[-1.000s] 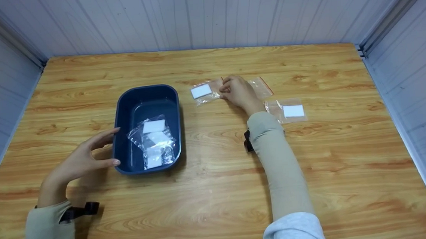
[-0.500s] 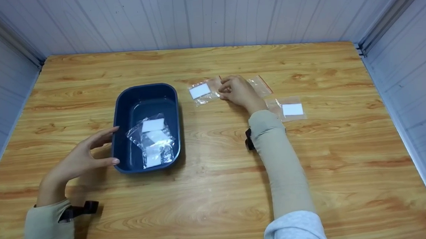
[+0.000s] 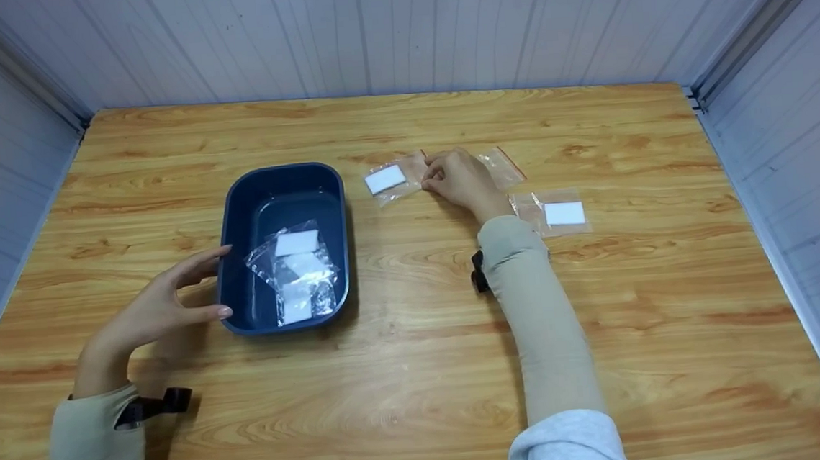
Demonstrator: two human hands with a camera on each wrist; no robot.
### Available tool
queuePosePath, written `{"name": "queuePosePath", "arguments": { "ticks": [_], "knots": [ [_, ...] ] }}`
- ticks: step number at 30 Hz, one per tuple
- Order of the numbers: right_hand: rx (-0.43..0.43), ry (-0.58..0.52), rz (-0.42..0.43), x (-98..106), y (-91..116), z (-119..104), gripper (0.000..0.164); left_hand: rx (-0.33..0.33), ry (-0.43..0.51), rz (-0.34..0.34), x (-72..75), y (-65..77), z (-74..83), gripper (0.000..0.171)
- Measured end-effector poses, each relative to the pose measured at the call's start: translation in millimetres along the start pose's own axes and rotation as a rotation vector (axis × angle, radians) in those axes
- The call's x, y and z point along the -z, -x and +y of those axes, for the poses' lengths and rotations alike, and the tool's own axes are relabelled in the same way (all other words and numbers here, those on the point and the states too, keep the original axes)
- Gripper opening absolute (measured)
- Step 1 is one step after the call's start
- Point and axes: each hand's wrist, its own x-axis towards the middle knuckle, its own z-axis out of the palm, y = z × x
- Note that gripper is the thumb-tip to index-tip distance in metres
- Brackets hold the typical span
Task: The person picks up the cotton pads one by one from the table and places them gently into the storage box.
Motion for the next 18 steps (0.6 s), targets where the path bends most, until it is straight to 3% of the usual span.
{"name": "queuePosePath", "arguments": {
  "ticks": [9, 18],
  "knots": [
    [-0.034, -0.083, 0.031, 5, 8, -2, 0.016, 0.003, 0.004, -0.001, 0.1, 0.4, -0.4, 0.090],
    [-0.034, -0.091, 0.160, 9, 17, -10, 0.027, 0.005, 0.003, -0.005, 0.1, 0.1, -0.7, 0.090]
  ]
}}
